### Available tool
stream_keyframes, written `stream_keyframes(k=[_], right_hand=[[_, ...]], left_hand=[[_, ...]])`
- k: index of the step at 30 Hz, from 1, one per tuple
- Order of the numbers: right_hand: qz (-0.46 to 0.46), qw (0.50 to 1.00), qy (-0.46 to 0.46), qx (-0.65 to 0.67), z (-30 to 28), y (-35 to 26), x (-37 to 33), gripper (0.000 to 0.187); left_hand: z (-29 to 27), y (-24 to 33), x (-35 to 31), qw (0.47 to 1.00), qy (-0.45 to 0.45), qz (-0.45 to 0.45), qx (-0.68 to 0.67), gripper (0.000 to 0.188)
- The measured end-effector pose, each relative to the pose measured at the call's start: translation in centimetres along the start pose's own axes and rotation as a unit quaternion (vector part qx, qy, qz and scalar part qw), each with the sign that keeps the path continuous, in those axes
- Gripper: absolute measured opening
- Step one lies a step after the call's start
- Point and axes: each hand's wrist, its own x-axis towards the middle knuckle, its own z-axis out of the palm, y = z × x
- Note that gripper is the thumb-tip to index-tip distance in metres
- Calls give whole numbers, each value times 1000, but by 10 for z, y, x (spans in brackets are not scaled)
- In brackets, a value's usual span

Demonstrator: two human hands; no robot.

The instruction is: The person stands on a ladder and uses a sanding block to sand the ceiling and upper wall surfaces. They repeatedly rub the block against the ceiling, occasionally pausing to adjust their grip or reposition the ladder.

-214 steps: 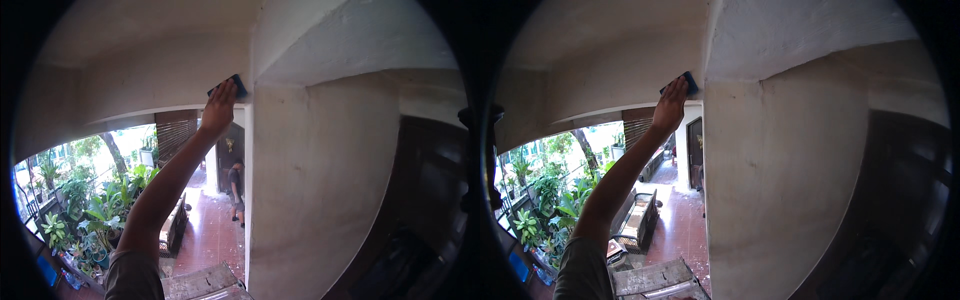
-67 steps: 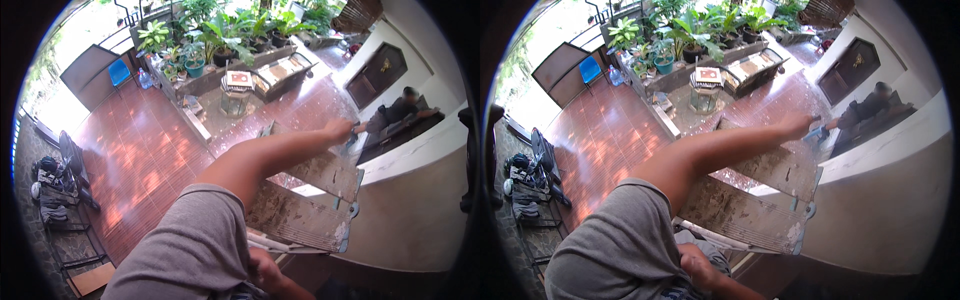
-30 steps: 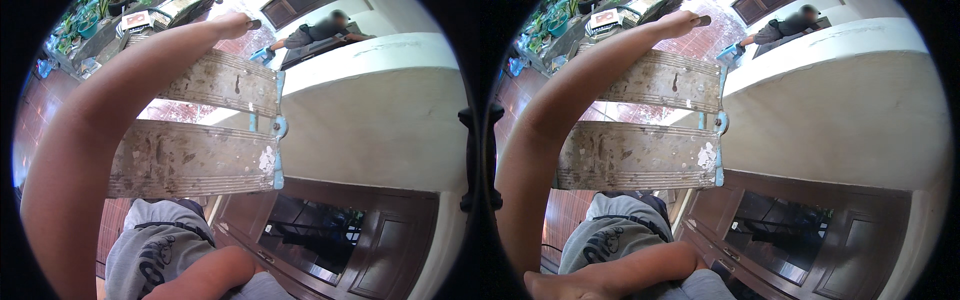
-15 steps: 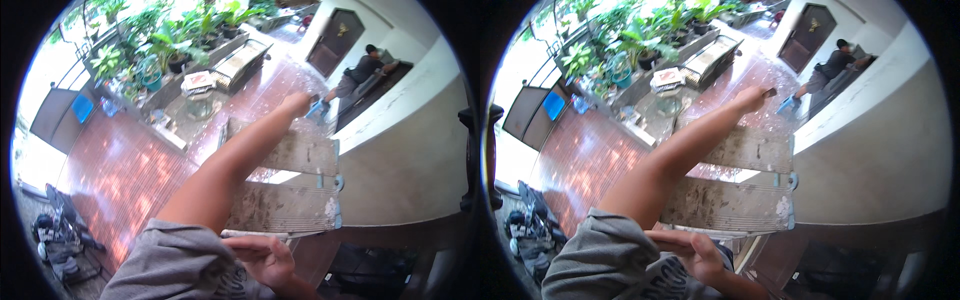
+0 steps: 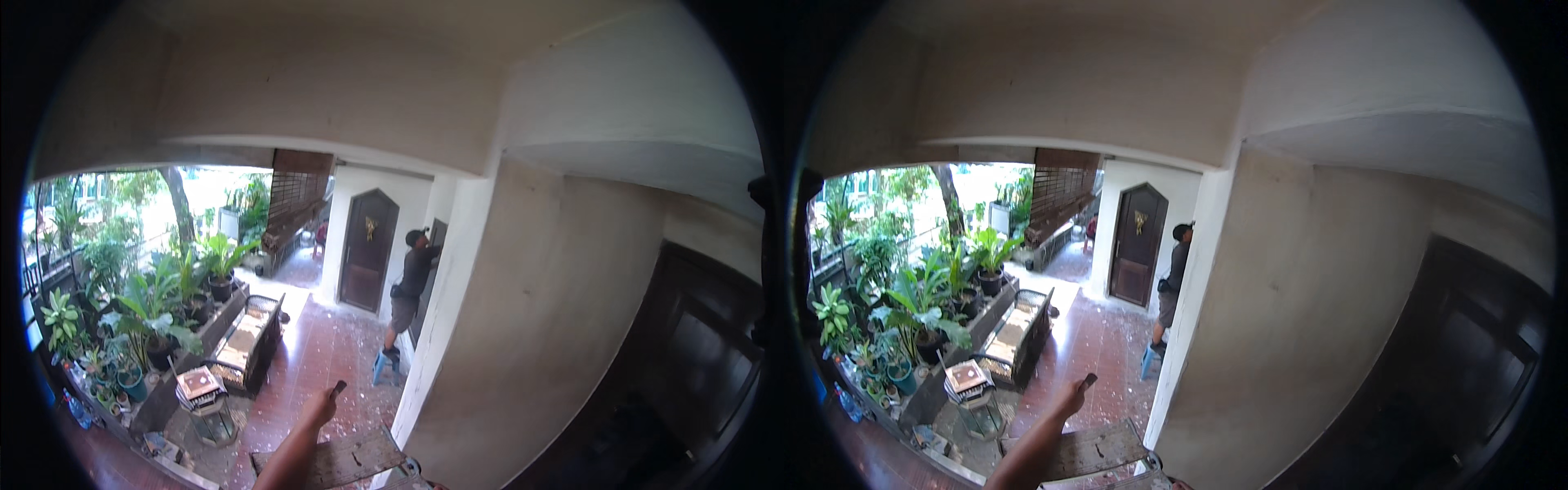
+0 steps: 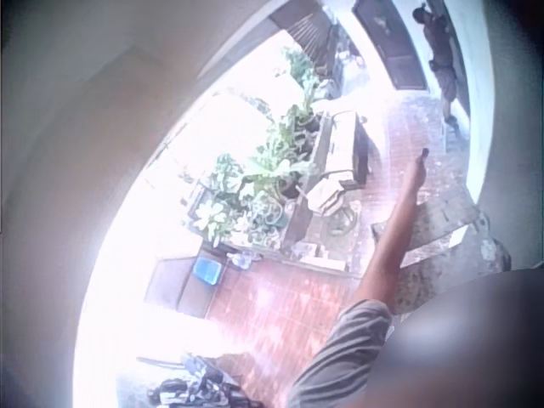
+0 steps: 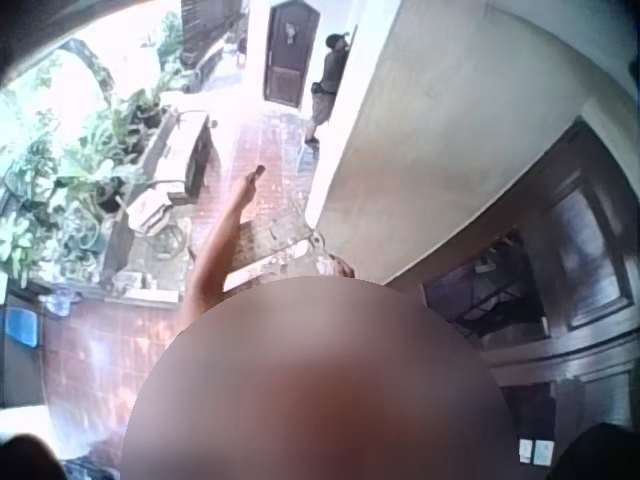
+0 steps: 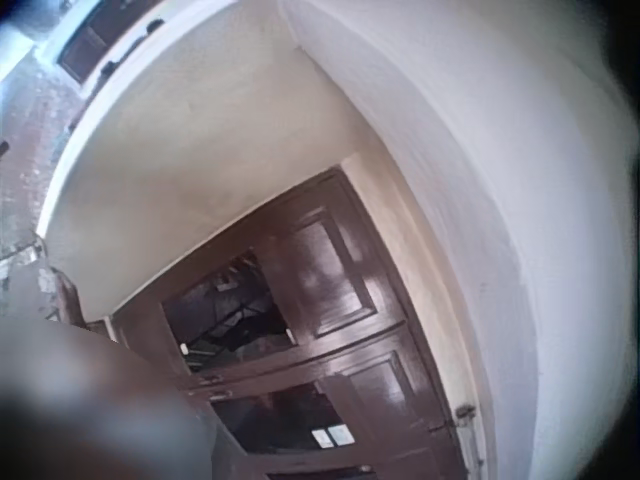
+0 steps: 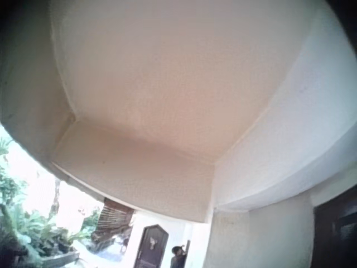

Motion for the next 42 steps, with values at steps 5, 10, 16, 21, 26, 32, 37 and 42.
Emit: stream_keyframes(k=[5, 10, 16, 21, 26, 32, 37, 42], right_hand=[[-59, 997, 16, 37, 14, -9, -3, 48], [-41, 998, -18, 35, 18, -4, -8, 51], [-140, 989, 26, 48, 20, 4, -4, 49], [-199, 978, 63, 11, 21, -7, -8, 45], [-116, 992, 37, 39, 22, -19, -13, 48], [-145, 988, 41, 34, 23, -23, -14, 55], [-131, 991, 19, 37, 21, -25, -15, 56], [-105, 992, 15, 65, 18, -28, -18, 55]], left_hand=[[-40, 67, -10, 995, 93, 18, -40, 27], [-138, 209, 27, 816, 399, 419, -9, 37], [-227, 352, 129, 706, 464, 468, 259, 38], [-221, 378, 159, 717, 447, 432, 315, 42], [-222, 371, 176, 695, 456, 491, 261, 45], [-233, 384, 166, 697, 463, 489, 246, 40], [-245, 403, 174, 667, 440, 527, 288, 46], [-236, 407, 184, 652, 452, 505, 342, 47]])
